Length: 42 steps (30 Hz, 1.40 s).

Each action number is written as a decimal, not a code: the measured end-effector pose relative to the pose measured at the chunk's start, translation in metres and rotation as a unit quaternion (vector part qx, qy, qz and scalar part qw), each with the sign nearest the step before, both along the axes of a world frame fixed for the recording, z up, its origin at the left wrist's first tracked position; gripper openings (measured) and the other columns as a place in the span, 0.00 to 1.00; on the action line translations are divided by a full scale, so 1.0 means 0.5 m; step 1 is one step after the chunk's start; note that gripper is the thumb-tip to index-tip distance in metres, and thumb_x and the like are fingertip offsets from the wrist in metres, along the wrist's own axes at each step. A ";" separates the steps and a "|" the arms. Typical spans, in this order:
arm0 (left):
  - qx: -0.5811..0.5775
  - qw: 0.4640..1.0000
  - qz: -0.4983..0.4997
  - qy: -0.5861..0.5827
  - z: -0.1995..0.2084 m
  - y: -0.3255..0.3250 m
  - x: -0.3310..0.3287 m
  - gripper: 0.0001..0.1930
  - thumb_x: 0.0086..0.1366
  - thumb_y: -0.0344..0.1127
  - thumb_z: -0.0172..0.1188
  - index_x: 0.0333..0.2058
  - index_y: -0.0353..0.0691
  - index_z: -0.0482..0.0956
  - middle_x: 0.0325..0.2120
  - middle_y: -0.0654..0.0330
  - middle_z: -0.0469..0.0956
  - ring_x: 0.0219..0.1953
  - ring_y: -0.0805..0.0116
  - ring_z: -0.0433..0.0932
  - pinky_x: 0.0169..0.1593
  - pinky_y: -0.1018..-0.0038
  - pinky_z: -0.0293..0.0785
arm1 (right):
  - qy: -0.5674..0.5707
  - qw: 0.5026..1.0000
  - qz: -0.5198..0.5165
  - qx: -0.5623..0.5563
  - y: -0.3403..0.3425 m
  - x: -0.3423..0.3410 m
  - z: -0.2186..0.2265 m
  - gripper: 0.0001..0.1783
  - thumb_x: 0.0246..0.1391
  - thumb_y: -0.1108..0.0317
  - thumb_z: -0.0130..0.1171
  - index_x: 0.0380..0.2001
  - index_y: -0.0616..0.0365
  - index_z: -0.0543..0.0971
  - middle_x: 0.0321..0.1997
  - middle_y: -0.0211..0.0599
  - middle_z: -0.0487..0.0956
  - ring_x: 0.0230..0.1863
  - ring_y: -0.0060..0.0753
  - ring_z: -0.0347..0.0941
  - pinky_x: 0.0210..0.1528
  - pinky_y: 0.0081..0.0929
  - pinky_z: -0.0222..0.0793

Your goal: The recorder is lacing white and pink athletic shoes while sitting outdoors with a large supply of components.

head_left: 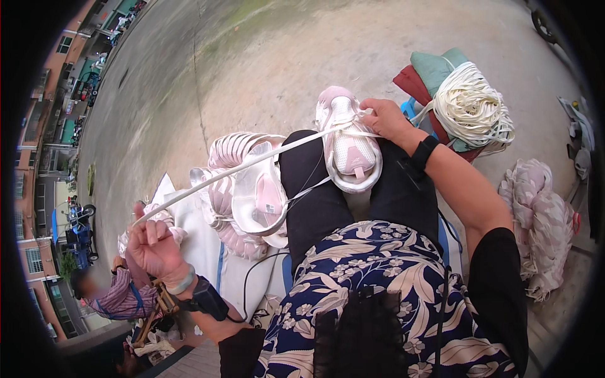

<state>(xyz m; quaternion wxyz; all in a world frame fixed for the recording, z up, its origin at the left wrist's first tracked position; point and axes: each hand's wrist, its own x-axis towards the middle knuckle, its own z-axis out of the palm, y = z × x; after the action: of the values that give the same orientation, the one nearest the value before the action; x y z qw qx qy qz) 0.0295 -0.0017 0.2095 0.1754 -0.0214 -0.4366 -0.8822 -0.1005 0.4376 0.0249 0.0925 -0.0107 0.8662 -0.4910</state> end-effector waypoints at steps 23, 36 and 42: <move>-0.103 0.994 -0.013 -0.041 -0.011 0.026 0.027 0.10 0.66 0.34 0.46 0.26 0.38 0.69 0.25 0.56 0.73 0.14 0.80 0.61 0.23 0.81 0.59 | 0.096 0.995 -0.036 0.006 0.002 -0.063 -0.010 0.06 0.44 0.71 0.49 0.24 0.59 0.75 0.29 0.38 0.76 0.29 0.30 0.71 0.32 0.28 0.66; -0.085 0.975 0.097 -0.179 -0.065 -0.030 0.082 0.11 0.66 0.37 0.46 0.25 0.42 0.67 0.20 0.59 0.71 0.12 0.78 0.57 0.19 0.81 0.57 | -0.261 0.887 -0.031 -0.380 0.002 -0.047 0.077 0.07 0.40 0.63 0.52 0.20 0.52 0.76 0.28 0.28 0.77 0.37 0.25 0.68 0.46 0.38 0.54; -0.105 0.963 0.097 -0.228 -0.064 -0.032 0.143 0.08 0.65 0.36 0.48 0.27 0.43 0.67 0.15 0.62 0.70 0.07 0.81 0.55 0.13 0.84 0.52 | -0.239 0.892 -0.033 -0.382 0.000 -0.039 0.056 0.11 0.45 0.55 0.59 0.19 0.49 0.75 0.28 0.26 0.76 0.38 0.24 0.68 0.47 0.37 0.53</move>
<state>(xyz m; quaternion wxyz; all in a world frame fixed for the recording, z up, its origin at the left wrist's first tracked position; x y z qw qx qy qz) 0.1012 -0.0176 0.1775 0.1528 0.2042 -0.5547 -0.7920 -0.1198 0.4379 0.0527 0.2691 0.1006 0.5634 -0.7747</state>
